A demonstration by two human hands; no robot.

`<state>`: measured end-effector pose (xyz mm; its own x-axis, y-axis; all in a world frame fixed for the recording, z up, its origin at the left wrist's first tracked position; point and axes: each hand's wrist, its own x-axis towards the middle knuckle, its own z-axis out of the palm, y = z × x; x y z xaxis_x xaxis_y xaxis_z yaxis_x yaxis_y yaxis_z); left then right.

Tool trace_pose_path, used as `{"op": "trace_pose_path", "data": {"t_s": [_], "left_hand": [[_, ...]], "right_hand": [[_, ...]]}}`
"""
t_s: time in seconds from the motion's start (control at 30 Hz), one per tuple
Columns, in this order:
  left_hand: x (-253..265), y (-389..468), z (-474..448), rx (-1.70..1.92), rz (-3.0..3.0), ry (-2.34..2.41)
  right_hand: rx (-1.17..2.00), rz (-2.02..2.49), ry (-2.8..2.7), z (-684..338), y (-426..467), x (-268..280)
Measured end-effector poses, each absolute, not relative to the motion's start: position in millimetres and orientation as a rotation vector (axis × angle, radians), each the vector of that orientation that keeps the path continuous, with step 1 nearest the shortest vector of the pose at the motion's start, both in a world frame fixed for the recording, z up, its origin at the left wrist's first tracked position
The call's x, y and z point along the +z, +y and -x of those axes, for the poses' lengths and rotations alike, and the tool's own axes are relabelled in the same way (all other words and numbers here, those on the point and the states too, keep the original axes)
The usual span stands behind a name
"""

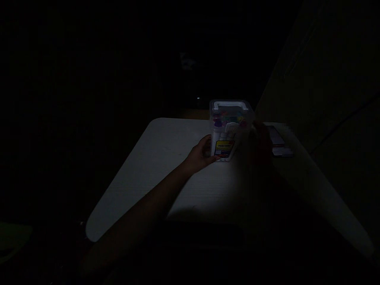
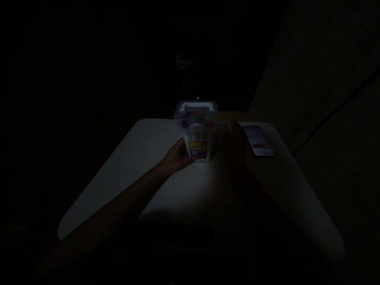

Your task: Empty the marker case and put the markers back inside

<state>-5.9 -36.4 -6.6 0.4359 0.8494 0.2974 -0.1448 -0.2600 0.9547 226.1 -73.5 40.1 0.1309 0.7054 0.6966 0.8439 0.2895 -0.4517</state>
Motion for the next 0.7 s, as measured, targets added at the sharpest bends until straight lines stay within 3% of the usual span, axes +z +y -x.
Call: {"op": "trace_pose_path", "data": {"t_s": [0.2, 0.7], "left_hand": [[-2.0, -41.5, 5.3, 1.095, -1.581, 0.678], [-0.3, -40.4, 5.1, 1.093, -1.648, 0.645]], "right_hand": [[-0.504, 0.770, -1.739, -203.2, -96.4, 75.0], [-0.357, 0.955, -1.871, -200.8, -99.8, 82.6]]}}
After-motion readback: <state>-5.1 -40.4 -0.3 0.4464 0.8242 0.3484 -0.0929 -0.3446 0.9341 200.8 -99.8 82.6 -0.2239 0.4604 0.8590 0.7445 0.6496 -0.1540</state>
